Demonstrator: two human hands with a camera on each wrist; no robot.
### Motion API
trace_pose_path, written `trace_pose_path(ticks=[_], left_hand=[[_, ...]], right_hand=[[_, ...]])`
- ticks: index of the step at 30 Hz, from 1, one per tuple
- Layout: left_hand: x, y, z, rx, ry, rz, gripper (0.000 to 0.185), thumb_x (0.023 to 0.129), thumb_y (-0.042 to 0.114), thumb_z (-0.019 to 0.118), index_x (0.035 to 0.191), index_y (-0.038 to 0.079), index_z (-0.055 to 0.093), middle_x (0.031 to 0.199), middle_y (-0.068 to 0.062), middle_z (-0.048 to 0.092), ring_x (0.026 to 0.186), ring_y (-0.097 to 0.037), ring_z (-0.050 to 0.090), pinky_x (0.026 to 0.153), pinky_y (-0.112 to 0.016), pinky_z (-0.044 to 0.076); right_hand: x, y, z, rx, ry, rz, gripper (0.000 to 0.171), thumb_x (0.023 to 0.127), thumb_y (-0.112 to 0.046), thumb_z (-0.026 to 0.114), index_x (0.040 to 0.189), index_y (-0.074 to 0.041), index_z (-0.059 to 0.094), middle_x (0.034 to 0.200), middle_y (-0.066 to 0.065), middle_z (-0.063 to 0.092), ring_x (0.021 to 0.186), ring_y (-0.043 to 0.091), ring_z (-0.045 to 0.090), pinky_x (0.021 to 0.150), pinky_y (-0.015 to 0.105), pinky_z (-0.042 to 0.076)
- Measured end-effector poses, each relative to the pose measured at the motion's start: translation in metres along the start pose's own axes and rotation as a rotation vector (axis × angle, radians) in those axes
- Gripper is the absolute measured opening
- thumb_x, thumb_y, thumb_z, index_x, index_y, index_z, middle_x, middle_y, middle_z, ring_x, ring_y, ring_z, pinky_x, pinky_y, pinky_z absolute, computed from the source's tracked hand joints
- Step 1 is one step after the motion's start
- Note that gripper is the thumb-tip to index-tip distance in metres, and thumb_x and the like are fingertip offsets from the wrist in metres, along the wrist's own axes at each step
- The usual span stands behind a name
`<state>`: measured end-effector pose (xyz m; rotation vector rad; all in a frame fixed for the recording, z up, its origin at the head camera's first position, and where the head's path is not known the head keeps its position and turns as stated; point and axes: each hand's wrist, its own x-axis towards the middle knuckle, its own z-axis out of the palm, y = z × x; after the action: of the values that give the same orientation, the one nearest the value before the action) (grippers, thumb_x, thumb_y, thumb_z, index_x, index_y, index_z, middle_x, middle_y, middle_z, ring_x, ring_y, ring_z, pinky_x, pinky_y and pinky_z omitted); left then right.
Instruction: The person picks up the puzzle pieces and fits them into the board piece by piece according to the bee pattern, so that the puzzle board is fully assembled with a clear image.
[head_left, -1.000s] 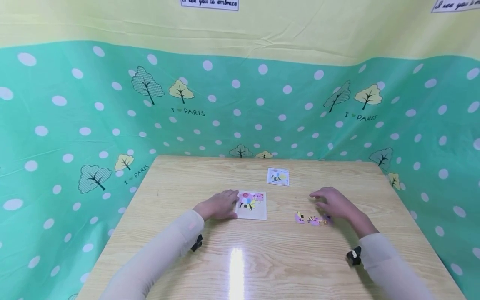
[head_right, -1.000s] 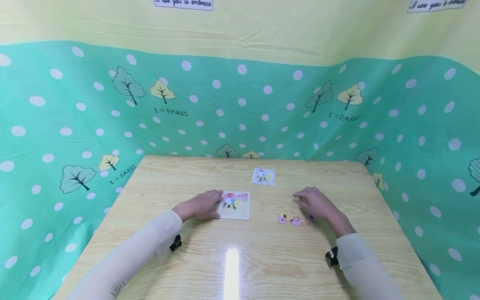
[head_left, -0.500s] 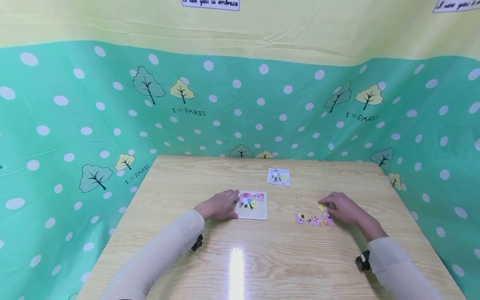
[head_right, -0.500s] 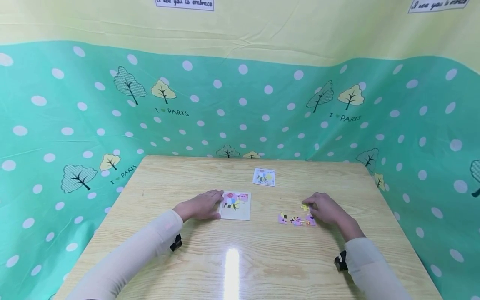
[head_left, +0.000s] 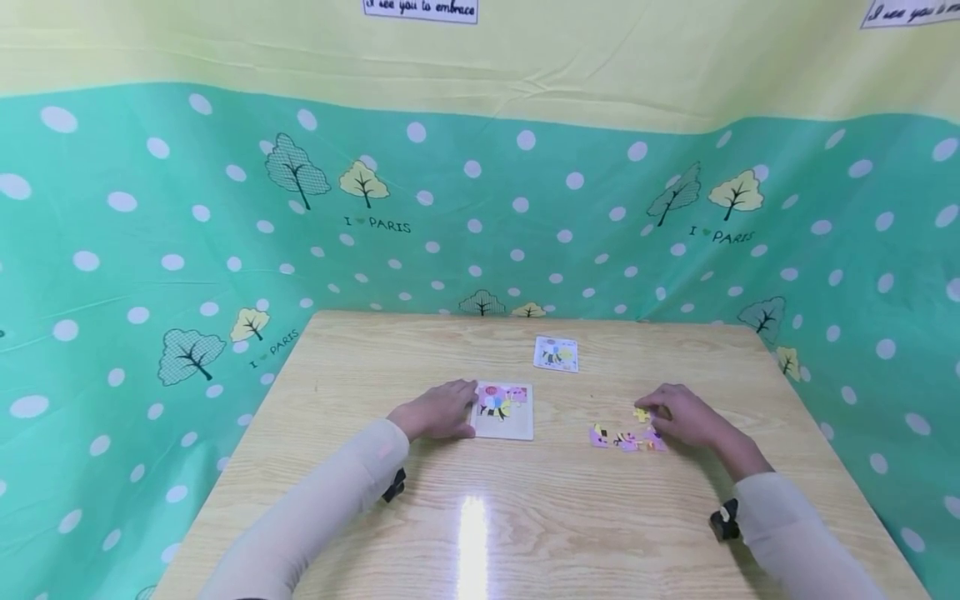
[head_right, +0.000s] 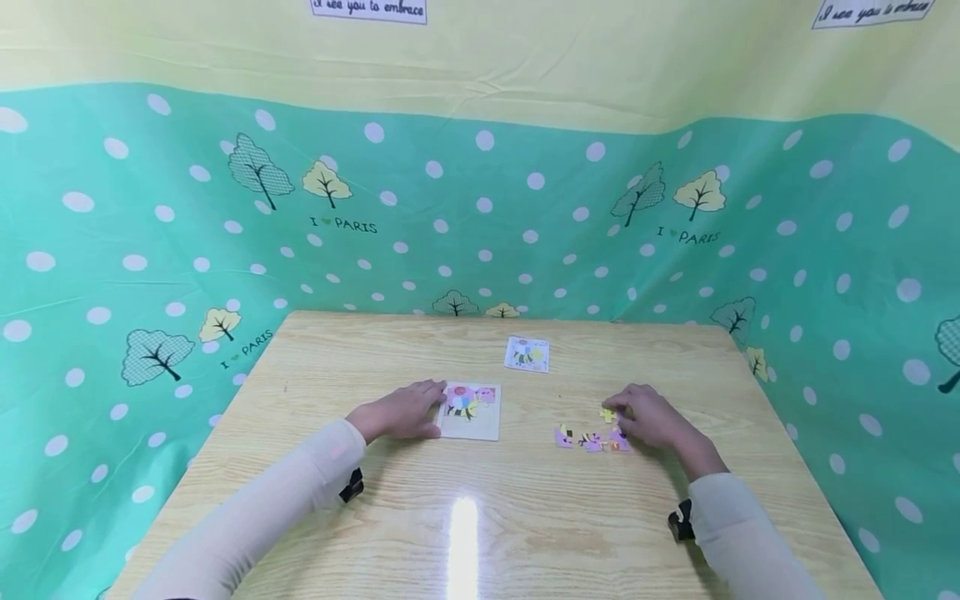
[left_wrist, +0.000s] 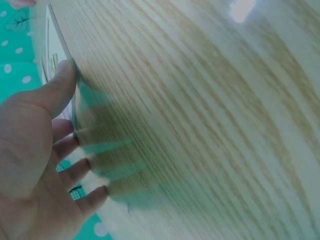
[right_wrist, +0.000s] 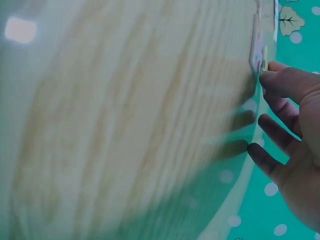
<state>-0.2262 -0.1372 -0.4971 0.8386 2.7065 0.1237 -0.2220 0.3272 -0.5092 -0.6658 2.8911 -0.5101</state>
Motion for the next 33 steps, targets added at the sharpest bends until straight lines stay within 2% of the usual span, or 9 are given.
trace_pose_path(ticks=[5, 10, 14, 17, 21, 26, 33], left_hand=[[0.001, 0.000, 0.001, 0.005, 0.000, 0.000, 0.082, 0.094, 0.052, 0.066, 0.155, 0.003, 0.039, 0.165, -0.019, 0.033, 0.152, -0.035, 0.034, 0.128, -0.047, 0.029], [0.001, -0.001, 0.004, 0.004, 0.006, 0.010, 0.079, 0.094, 0.052, 0.067, 0.153, 0.004, 0.042, 0.164, -0.020, 0.034, 0.152, -0.036, 0.035, 0.128, -0.048, 0.029], [0.001, -0.001, 0.003, 0.018, 0.012, 0.017, 0.079, 0.093, 0.053, 0.067, 0.151, 0.005, 0.044, 0.164, -0.020, 0.035, 0.151, -0.037, 0.036, 0.128, -0.048, 0.030], [0.001, -0.001, 0.002, 0.028, 0.011, 0.015, 0.078, 0.094, 0.053, 0.067, 0.152, 0.005, 0.044, 0.164, -0.019, 0.034, 0.151, -0.036, 0.036, 0.128, -0.048, 0.030], [0.002, 0.000, 0.001, 0.025, 0.008, 0.015, 0.076, 0.094, 0.052, 0.066, 0.151, 0.006, 0.045, 0.164, -0.019, 0.034, 0.152, -0.036, 0.035, 0.128, -0.047, 0.030], [0.003, -0.001, 0.003, 0.022, 0.000, 0.013, 0.076, 0.094, 0.053, 0.067, 0.150, 0.007, 0.046, 0.165, -0.019, 0.033, 0.152, -0.035, 0.034, 0.128, -0.047, 0.029], [0.003, 0.000, 0.001, 0.044, -0.002, 0.015, 0.077, 0.093, 0.055, 0.066, 0.150, 0.007, 0.046, 0.165, -0.019, 0.032, 0.152, -0.036, 0.034, 0.128, -0.047, 0.029]], right_hand=[[0.006, -0.008, -0.003, 0.033, 0.005, -0.021, 0.033, 0.093, -0.010, 0.070, 0.125, -0.008, 0.071, 0.096, -0.005, 0.063, 0.090, 0.013, 0.054, 0.078, 0.035, 0.051], [0.015, -0.024, -0.001, 0.062, 0.011, -0.041, 0.034, 0.092, -0.012, 0.072, 0.127, -0.009, 0.071, 0.099, -0.005, 0.065, 0.100, 0.019, 0.058, 0.089, 0.045, 0.054], [0.024, -0.040, 0.002, 0.083, 0.009, -0.071, 0.034, 0.094, -0.014, 0.071, 0.127, -0.010, 0.071, 0.109, 0.001, 0.068, 0.109, 0.026, 0.061, 0.095, 0.050, 0.054], [0.032, -0.055, 0.005, 0.116, -0.009, -0.065, 0.033, 0.095, -0.018, 0.070, 0.128, -0.013, 0.071, 0.115, 0.002, 0.069, 0.110, 0.026, 0.060, 0.093, 0.046, 0.054], [0.045, -0.073, 0.009, 0.144, -0.039, -0.063, 0.035, 0.094, -0.021, 0.072, 0.129, -0.014, 0.071, 0.113, -0.001, 0.068, 0.108, 0.020, 0.058, 0.092, 0.041, 0.054], [0.061, -0.089, 0.017, 0.122, -0.041, -0.131, 0.036, 0.093, -0.018, 0.072, 0.129, -0.014, 0.070, 0.112, -0.001, 0.069, 0.108, 0.021, 0.059, 0.097, 0.044, 0.054], [0.078, -0.109, 0.027, 0.107, -0.046, -0.179, 0.036, 0.092, -0.018, 0.072, 0.128, -0.015, 0.071, 0.109, -0.004, 0.070, 0.110, 0.019, 0.060, 0.103, 0.044, 0.053]])
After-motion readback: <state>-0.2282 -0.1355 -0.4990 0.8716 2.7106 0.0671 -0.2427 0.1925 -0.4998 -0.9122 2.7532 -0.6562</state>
